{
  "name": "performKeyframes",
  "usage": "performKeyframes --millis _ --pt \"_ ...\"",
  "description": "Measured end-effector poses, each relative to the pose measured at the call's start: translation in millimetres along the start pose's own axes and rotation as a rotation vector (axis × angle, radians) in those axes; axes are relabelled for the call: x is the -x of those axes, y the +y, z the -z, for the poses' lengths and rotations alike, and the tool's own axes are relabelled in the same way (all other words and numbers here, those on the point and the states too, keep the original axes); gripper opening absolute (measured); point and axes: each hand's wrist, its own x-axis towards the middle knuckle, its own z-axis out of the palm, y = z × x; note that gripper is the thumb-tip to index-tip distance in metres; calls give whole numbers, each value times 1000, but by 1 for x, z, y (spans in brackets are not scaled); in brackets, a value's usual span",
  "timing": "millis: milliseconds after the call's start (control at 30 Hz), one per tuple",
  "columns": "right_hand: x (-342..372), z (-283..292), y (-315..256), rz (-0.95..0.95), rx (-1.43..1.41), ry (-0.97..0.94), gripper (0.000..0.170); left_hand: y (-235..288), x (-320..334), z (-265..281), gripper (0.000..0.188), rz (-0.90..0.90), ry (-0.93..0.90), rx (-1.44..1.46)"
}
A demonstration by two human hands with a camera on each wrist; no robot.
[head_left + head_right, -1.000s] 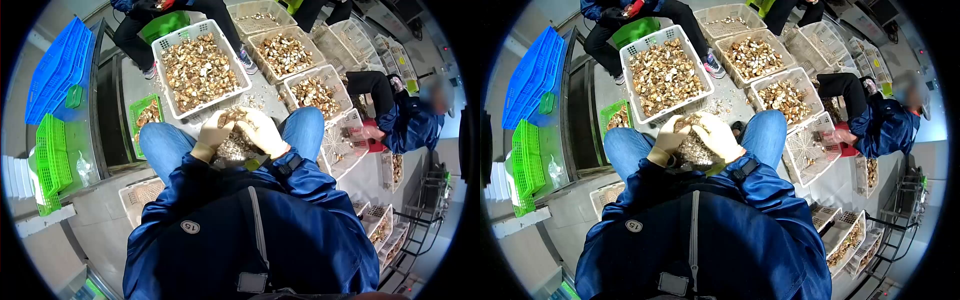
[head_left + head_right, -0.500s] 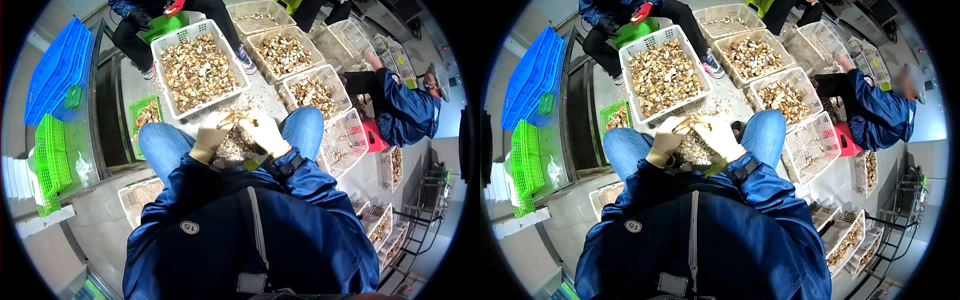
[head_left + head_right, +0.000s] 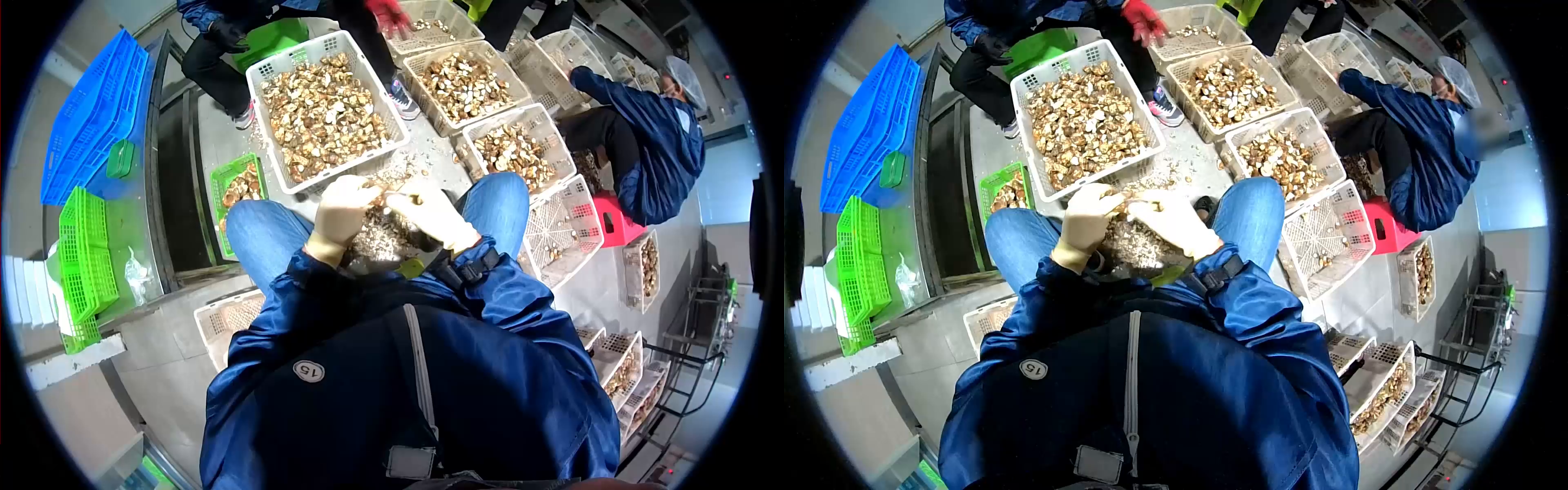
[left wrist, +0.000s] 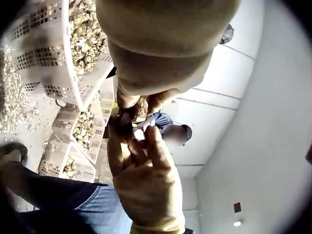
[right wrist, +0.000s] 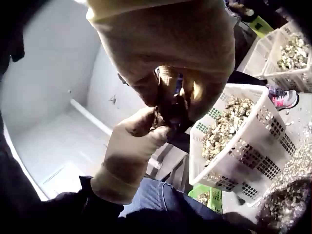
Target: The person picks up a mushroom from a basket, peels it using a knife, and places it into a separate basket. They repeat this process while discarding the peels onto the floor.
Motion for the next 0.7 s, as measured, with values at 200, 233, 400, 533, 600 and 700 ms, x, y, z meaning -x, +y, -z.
performKeyframes --millis 200,233,400,533,600,700 --pt "5 10 -18 -105 -401 -60 24 5 1 8 35 7 -41 -46" --pt "7 9 -21 -84 -351 -55 22 4 2 7 36 11 -49 -56" --pt "-3 1 -4 -115 -546 -43 19 1 6 0 38 123 18 136" --pt "3 -2 -25 -134 -353 -18 19 1 4 2 38 86 4 135" --pt "7 1 -33 -74 -85 -50 23 -1 3 1 35 25 -57 27" --pt "0 7 -14 -157 -629 -87 18 9 2 8 34 256 2 326"
